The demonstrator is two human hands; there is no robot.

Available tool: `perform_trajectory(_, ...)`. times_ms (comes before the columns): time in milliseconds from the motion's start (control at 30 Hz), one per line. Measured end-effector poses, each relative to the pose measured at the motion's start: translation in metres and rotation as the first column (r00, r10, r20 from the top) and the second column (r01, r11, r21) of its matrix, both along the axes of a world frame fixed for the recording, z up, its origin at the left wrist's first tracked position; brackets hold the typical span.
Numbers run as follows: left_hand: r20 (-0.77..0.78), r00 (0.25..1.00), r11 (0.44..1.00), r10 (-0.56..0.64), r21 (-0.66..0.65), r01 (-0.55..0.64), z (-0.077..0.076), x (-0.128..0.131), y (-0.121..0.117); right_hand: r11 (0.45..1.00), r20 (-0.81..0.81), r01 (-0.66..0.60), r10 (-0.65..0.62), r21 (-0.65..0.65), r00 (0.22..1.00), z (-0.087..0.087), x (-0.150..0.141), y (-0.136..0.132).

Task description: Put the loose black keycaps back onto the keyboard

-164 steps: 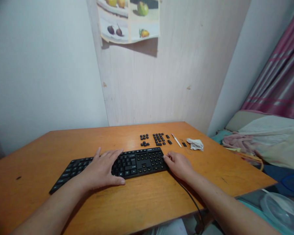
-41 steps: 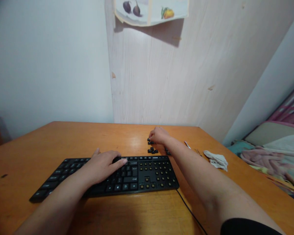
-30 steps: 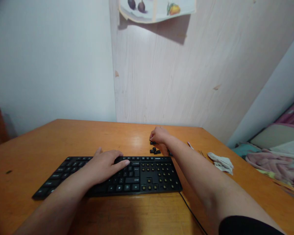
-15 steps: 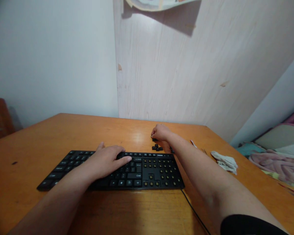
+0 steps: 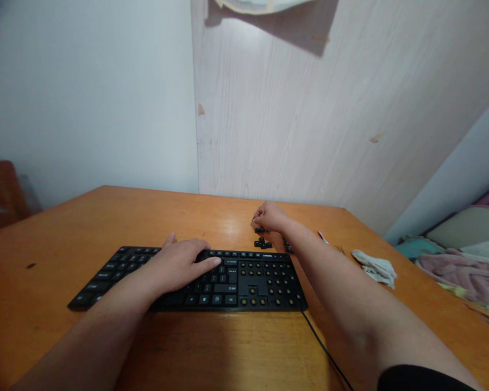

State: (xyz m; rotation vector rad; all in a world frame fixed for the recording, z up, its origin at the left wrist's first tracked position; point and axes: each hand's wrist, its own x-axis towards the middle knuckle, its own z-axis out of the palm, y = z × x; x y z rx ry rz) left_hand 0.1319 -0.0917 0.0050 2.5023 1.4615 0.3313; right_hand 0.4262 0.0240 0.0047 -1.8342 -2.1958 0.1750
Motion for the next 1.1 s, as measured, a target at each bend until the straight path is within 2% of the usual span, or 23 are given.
perform_trajectory(167,-0.004,1.0,1.0,0.005,0.002,-0.005,0.0,0.0,0.0,0.991,-0.038,-0.117,0.12,0.061,0.992,0.015,-0.013,-0.025)
perform_trajectory(400,0.018,1.0,1.0,0.002,0.025,-0.002,-0.007,-0.002,0.006,0.941,-0.032,-0.316,0.321,0.119,0.946,0.024,-0.03,-0.09)
perform_trajectory(600,0.003,1.0,0.999,-0.002,0.043,0.001,-0.007,-0.001,0.008,0.942,0.038,-0.327,0.325,0.073,0.945,0.024,-0.034,-0.127)
perform_trajectory(900,0.024,1.0,0.999,0.018,0.049,-0.019,-0.006,0.003,0.005,0.947,-0.022,-0.301,0.305,0.113,0.952,0.001,-0.029,-0.14)
perform_trajectory(1100,0.026,0.999,0.998,0.034,0.052,-0.036,-0.008,0.003,0.006,0.947,-0.024,-0.298,0.303,0.123,0.953,-0.007,-0.028,-0.142)
